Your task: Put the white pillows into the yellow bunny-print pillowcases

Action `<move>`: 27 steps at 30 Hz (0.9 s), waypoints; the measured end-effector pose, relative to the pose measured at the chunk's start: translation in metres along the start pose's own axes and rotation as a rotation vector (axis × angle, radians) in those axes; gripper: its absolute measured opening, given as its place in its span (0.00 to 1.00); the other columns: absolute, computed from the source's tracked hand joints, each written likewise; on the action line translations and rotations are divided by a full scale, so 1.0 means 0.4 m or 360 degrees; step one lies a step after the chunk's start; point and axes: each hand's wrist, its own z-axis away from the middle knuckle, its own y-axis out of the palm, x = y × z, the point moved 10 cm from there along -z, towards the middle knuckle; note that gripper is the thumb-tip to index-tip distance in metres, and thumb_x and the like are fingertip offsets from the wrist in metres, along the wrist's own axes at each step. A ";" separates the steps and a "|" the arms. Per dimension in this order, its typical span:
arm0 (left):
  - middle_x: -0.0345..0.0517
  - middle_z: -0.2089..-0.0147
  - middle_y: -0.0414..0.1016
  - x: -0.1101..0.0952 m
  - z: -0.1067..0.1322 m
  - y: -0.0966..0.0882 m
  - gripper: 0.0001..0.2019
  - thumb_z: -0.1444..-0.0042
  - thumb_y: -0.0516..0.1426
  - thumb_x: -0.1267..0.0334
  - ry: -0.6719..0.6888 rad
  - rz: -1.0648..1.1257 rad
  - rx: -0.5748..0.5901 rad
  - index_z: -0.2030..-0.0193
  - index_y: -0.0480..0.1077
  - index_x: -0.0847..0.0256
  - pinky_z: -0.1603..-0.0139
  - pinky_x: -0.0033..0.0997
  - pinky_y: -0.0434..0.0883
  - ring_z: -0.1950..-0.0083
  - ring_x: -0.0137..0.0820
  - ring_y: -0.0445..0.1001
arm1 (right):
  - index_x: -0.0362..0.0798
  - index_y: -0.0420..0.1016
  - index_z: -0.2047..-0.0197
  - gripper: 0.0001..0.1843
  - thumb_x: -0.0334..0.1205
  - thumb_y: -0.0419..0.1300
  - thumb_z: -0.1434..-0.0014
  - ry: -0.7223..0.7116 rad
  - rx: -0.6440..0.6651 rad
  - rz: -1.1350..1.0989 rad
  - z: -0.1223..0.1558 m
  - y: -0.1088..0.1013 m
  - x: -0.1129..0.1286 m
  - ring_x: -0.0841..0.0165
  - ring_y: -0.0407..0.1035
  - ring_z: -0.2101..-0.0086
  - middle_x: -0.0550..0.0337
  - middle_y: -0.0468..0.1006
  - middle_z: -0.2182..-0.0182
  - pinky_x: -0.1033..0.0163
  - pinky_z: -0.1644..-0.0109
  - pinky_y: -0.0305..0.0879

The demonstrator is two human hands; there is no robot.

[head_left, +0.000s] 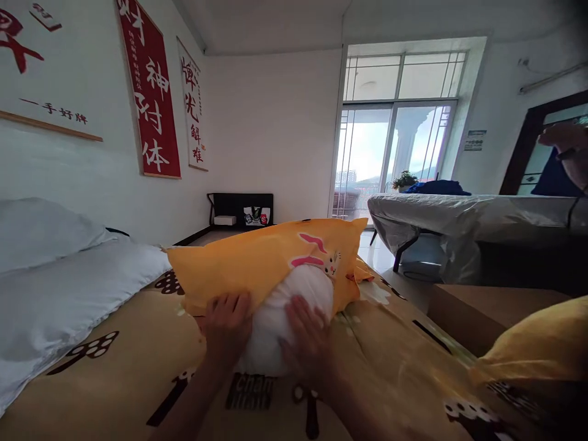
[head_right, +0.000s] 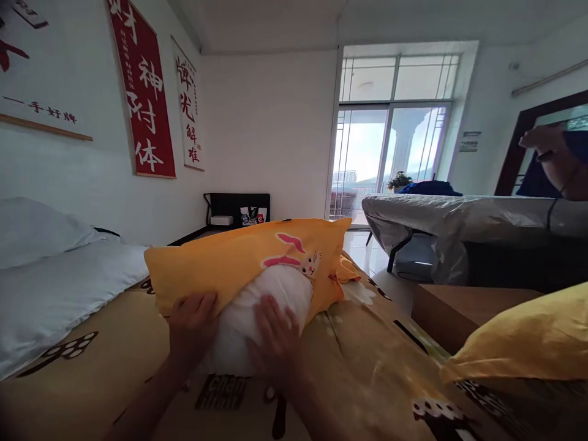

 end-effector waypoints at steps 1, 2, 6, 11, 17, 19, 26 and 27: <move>0.46 0.71 0.70 -0.018 -0.022 0.007 0.04 0.42 0.52 0.70 0.0018 -0.0046 0.0051 0.63 0.68 0.62 0.64 0.37 0.60 0.67 0.37 0.67 | 0.44 0.51 0.33 0.34 0.38 0.55 0.40 0.0195 -0.0090 0.0014 0.016 -0.010 -0.030 0.58 0.52 0.37 0.45 0.60 0.37 0.50 0.37 0.47; 0.46 0.70 0.69 -0.037 -0.048 0.020 0.05 0.42 0.52 0.70 0.0036 -0.0096 0.0115 0.62 0.69 0.62 0.65 0.37 0.60 0.67 0.38 0.67 | 0.43 0.50 0.32 0.35 0.40 0.55 0.40 0.0348 -0.0143 0.0009 0.031 -0.011 -0.051 0.57 0.52 0.37 0.43 0.58 0.36 0.49 0.38 0.49; 0.48 0.65 0.70 -0.090 -0.154 0.109 0.07 0.40 0.50 0.71 0.0084 -0.0175 0.0403 0.61 0.69 0.61 0.68 0.35 0.62 0.64 0.39 0.69 | 0.45 0.47 0.31 0.36 0.42 0.54 0.39 0.0362 -0.0034 -0.0061 0.031 0.041 -0.034 0.55 0.52 0.37 0.43 0.57 0.36 0.48 0.38 0.49; 0.54 0.60 0.74 -0.094 -0.175 0.247 0.12 0.39 0.48 0.73 0.0041 0.0110 0.0949 0.53 0.68 0.63 0.68 0.31 0.66 0.59 0.39 0.74 | 0.47 0.49 0.32 0.35 0.43 0.52 0.40 0.0377 0.0293 -0.0183 -0.017 0.138 -0.030 0.57 0.52 0.37 0.45 0.58 0.36 0.47 0.37 0.45; 0.54 0.61 0.76 -0.118 -0.100 0.266 0.11 0.40 0.49 0.72 0.0181 0.0319 0.1332 0.53 0.67 0.64 0.65 0.32 0.68 0.60 0.39 0.77 | 0.46 0.64 0.40 0.25 0.43 0.53 0.40 0.0484 0.0727 -0.0348 -0.067 0.301 -0.067 0.57 0.61 0.43 0.46 0.70 0.44 0.50 0.42 0.54; 0.53 0.62 0.77 -0.105 -0.074 0.262 0.10 0.42 0.50 0.73 0.0241 0.0332 0.1392 0.55 0.68 0.64 0.66 0.32 0.68 0.61 0.39 0.77 | 0.46 0.65 0.41 0.24 0.44 0.52 0.39 0.0508 0.0789 -0.0402 -0.069 0.315 -0.073 0.58 0.62 0.44 0.47 0.70 0.44 0.51 0.44 0.56; 0.51 0.65 0.77 -0.024 -0.011 0.255 0.10 0.42 0.49 0.72 0.0238 0.0255 0.1386 0.55 0.66 0.62 0.68 0.33 0.67 0.65 0.41 0.77 | 0.48 0.67 0.44 0.20 0.42 0.52 0.39 0.0283 0.0450 -0.0600 0.012 0.150 -0.121 0.64 0.66 0.48 0.52 0.74 0.48 0.58 0.45 0.61; 0.51 0.65 0.77 -0.032 -0.008 0.250 0.10 0.43 0.50 0.72 0.0245 0.0263 0.1371 0.55 0.66 0.62 0.69 0.33 0.66 0.65 0.40 0.76 | 0.47 0.70 0.49 0.17 0.40 0.50 0.39 0.0422 0.0308 -0.0480 0.022 0.121 -0.172 0.64 0.68 0.52 0.51 0.76 0.53 0.58 0.48 0.63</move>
